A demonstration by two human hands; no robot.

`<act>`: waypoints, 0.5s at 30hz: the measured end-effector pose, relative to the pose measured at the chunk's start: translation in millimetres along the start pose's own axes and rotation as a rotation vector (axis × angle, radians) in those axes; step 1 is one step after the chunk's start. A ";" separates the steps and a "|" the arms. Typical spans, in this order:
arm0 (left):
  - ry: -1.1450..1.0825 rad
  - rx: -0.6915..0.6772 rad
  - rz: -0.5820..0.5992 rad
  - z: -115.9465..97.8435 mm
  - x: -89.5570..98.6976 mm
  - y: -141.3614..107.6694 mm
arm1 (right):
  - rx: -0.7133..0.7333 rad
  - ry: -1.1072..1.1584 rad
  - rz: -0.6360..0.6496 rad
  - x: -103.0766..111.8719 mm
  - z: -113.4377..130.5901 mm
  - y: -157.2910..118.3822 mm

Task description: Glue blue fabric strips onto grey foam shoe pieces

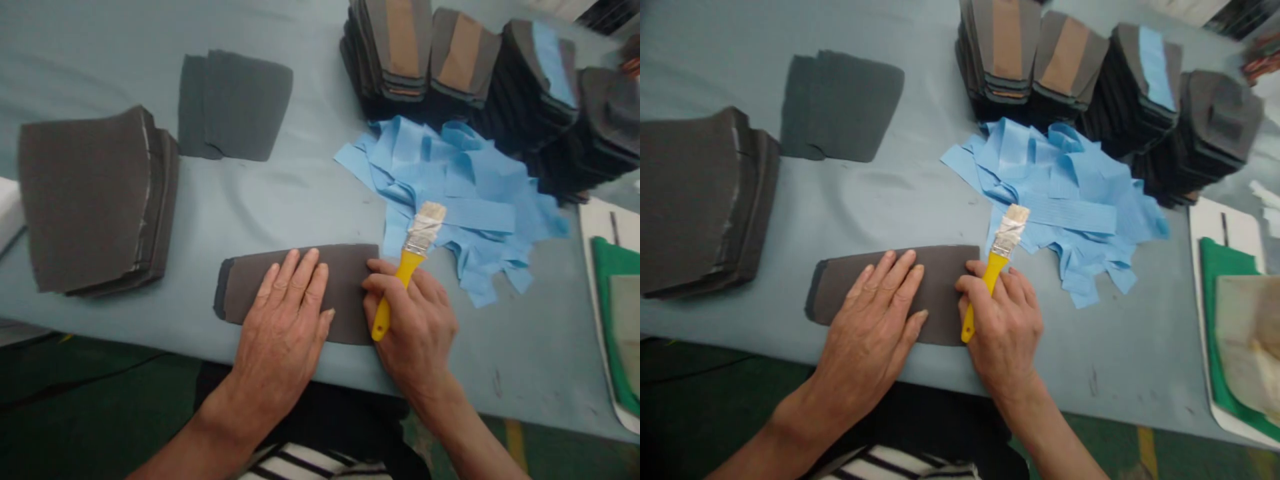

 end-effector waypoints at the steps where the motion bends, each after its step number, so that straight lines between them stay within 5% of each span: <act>1: 0.003 -0.003 0.000 -0.5 -0.6 0.4 | -0.009 0.009 -0.002 -0.3 -1.2 -0.4; 9: 0.054 -0.023 -0.006 -3.5 -0.6 1.0 | -0.009 0.075 -0.042 5.9 -1.6 -0.1; 15: 0.098 -0.038 -0.036 -3.7 -1.4 -0.6 | 0.008 0.370 -0.005 0.4 20.4 17.5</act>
Point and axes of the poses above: each hand's wrist, its own y-axis towards the middle knuckle, its own x-axis out of the back of the hand, z = x × y, the point moved 9 cm from there along y, towards the middle knuckle
